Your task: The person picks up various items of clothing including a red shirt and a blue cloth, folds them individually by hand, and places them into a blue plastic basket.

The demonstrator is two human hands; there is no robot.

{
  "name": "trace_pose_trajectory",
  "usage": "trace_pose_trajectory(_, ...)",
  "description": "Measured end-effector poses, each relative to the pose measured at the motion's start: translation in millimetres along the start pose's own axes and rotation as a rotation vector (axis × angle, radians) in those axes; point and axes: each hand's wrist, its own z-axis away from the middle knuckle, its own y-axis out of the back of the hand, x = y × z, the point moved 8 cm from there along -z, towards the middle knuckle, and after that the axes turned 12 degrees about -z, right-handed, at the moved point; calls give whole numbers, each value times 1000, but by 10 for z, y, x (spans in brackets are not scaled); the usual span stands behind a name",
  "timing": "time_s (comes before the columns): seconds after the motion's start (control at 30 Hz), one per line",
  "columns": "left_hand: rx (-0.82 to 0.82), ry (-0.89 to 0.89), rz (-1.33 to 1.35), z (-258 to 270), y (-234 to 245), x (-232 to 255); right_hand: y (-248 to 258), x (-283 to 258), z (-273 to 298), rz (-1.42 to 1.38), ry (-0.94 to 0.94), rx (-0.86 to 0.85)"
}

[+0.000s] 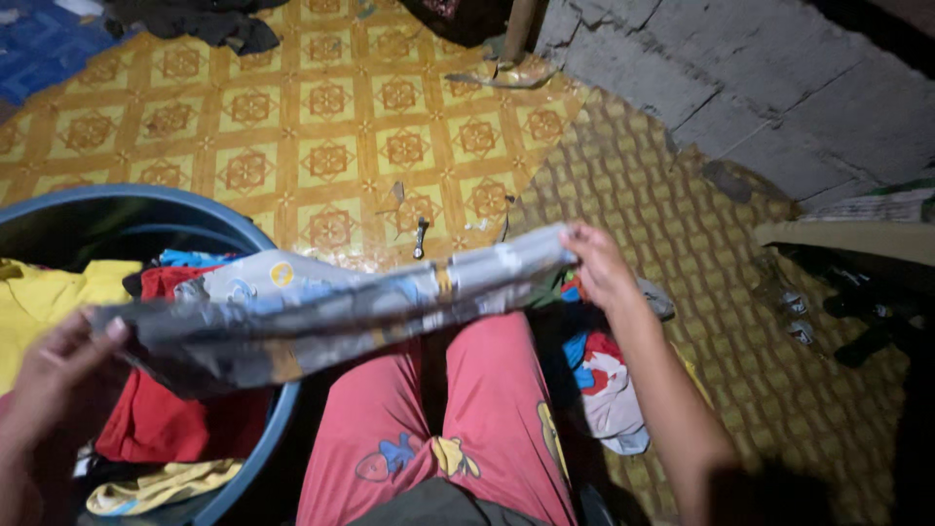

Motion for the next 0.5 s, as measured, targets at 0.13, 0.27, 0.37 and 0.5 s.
trace_pose_trajectory(0.13,-32,-314,81,-510,-89,792,-366,-811,-551,90,203,15)
trace_pose_trajectory(0.27,24,-353,37,-798,-80,1221,-879,-1678,-565,101,282,92)
trace_pose_trajectory(0.37,34,-316,-22,-688,0,1112,-1184,-2186,-244,194,319,183)
trace_pose_trajectory(0.5,20,-142,-139,-112,169,313,-1302,-2401,428,222,385,109)
